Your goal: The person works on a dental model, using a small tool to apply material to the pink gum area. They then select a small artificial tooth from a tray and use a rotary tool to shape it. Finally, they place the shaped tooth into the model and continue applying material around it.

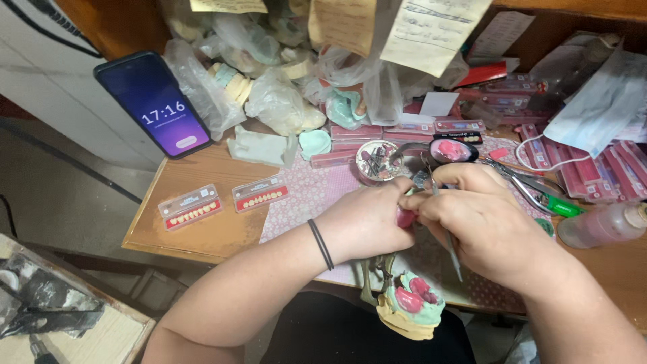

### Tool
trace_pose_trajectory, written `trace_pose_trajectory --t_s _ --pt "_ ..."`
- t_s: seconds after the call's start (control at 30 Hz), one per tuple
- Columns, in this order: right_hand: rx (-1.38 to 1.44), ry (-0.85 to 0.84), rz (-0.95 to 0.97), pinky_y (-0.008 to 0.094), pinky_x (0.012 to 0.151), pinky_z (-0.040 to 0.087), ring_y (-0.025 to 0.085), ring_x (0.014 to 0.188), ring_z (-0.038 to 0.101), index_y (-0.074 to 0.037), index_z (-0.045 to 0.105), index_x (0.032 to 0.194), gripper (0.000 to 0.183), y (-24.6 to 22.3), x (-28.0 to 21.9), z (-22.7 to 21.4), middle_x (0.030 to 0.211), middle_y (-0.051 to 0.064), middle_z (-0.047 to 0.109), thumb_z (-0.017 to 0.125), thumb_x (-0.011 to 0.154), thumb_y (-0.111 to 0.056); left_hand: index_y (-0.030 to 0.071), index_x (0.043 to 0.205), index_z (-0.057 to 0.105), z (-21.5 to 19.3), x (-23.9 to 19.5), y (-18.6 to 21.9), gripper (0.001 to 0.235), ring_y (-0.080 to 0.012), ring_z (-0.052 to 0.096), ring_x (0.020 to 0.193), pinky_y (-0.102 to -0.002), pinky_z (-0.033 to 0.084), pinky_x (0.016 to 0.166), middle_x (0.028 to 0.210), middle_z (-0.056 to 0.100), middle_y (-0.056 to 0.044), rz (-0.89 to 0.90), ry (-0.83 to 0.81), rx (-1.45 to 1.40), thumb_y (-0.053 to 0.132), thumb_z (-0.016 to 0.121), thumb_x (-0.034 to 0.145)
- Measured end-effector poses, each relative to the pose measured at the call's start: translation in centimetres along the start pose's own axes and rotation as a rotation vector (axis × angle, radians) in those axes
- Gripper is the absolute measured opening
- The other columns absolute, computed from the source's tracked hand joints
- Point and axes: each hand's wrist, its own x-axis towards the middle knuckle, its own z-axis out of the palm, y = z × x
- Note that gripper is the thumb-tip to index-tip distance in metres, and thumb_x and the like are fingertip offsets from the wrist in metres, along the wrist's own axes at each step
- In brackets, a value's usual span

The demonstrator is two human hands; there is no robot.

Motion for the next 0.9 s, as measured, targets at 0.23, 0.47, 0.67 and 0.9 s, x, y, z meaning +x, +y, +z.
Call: trace_pose_trajectory --t_s 0.23,0.47,0.67,0.9 --pt "-0.070 -0.114 -0.095 0.042 0.083 0.045 0.030 0.091 0.058 -0.014 0.067 0.106 0.012 -1.6 2.0 -2.5 0.106 0.011 0.061 0.055 0.103 -0.015 0.017 0.130 0.050 0.5 0.2 -0.8 0.060 -0.0445 0.072 0.094 -0.051 0.055 0.074 0.106 0.075 -0.020 0.036 0.038 0.029 0.045 0.062 0.078" --pt "0.077 0.061 -0.016 0.043 0.094 0.052 0.027 0.102 0.065 -0.009 0.068 0.092 0.011 0.9 -0.5 -4.2 0.107 0.006 0.072 0.060 0.094 -0.017 0.017 0.127 0.052 -0.1 -0.3 -0.1 0.056 -0.0393 0.072 0.091 -0.048 0.052 0.069 0.108 0.075 -0.015 0.020 0.027 -0.019 0.040 0.063 0.077" --pt "-0.047 0.241 0.372 0.044 0.091 0.048 0.029 0.106 0.068 -0.004 0.057 0.096 0.031 6.7 -2.2 -3.5 0.106 0.012 0.075 0.088 0.095 -0.002 0.018 0.129 0.050 0.1 0.0 -0.1 0.055 -0.0396 0.071 0.092 -0.048 0.051 0.070 0.106 0.074 -0.016 -0.018 0.023 0.001 0.029 0.062 0.077" --pt "0.021 0.118 0.462 0.030 0.084 0.053 0.019 0.114 0.076 -0.014 0.056 0.089 0.025 9.4 -2.1 -1.0 0.098 0.001 0.077 0.070 0.092 0.006 0.016 0.132 0.051 0.3 0.3 -0.2 0.057 -0.0371 0.070 0.095 -0.047 0.051 0.075 0.109 0.074 -0.012 -0.044 0.019 0.015 0.033 0.061 0.078"
